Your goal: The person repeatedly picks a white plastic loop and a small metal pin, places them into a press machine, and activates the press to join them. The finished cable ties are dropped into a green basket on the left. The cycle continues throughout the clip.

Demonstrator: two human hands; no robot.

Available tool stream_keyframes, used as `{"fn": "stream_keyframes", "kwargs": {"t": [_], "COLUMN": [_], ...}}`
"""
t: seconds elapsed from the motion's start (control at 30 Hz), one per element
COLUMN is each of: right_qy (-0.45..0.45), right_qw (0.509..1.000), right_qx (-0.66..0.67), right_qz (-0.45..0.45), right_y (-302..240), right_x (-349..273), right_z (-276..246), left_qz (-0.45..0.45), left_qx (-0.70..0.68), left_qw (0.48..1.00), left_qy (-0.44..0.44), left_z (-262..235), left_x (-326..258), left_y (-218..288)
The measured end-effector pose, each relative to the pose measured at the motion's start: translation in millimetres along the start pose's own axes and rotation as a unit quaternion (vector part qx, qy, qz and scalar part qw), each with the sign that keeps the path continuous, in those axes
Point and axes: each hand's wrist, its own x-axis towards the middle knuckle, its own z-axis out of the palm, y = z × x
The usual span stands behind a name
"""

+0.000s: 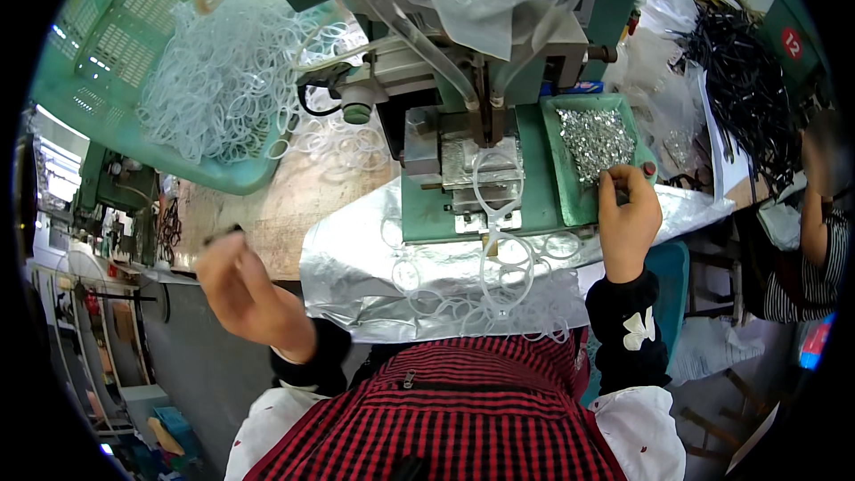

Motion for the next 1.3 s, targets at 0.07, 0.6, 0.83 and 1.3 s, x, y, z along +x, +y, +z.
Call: {"fn": "stream_keyframes", "kwargs": {"t": [0.07, 0.6, 0.83, 1.3], "right_qy": [0.022, 0.050, -0.085, -0.161], "right_qw": [0.997, 0.998, 0.959, 0.883], "right_qx": [0.024, 0.018, 0.260, 0.439], "right_qz": [-0.075, -0.034, -0.070, 0.047], "right_y": [-4, 28, -95, -123], "right_x": [7, -31, 0, 4], "right_z": [8, -72, -19, 33], "left_qz": [0.038, -0.152, -0.172, -0.281], "left_qx": [0.073, 0.288, 0.338, -0.384], "left_qw": [0.993, 0.895, 0.819, 0.876], "left_qy": [-0.090, -0.306, -0.430, -0.076], "left_z": [6, 64, 63, 68], "left_x": [28, 11, -21, 4], "left_y": [-16, -255, -257, -31]}}
